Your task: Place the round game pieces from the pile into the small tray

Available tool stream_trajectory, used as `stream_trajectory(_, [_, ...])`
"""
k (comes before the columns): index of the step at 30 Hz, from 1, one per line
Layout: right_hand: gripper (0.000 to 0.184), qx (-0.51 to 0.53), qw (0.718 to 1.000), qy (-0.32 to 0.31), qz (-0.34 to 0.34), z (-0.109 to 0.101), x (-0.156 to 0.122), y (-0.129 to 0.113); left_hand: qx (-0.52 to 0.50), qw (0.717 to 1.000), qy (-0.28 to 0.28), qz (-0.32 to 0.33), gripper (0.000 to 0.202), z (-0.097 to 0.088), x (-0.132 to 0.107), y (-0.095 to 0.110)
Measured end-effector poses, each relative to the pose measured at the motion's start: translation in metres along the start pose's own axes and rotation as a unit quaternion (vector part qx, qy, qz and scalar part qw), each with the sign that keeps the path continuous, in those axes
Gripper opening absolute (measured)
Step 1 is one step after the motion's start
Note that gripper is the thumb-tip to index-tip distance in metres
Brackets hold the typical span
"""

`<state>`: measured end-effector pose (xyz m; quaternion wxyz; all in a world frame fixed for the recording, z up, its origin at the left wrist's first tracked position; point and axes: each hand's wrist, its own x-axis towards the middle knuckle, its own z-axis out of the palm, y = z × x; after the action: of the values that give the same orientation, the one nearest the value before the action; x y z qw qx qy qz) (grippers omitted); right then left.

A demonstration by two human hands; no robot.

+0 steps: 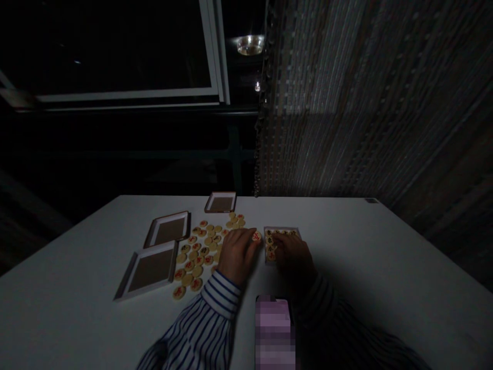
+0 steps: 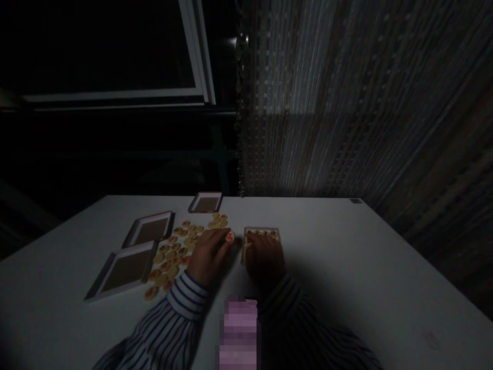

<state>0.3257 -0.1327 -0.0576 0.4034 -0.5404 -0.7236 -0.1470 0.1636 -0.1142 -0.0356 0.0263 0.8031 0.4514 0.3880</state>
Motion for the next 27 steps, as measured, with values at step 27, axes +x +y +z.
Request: stream_trajectory(27, [0.023, 0.149, 0.985, -0.086, 0.009, -0.001, 0.002, -0.004, -0.073, 0.997, 0.034, 0.011, 0.02, 0.015, -0.019, -0.001])
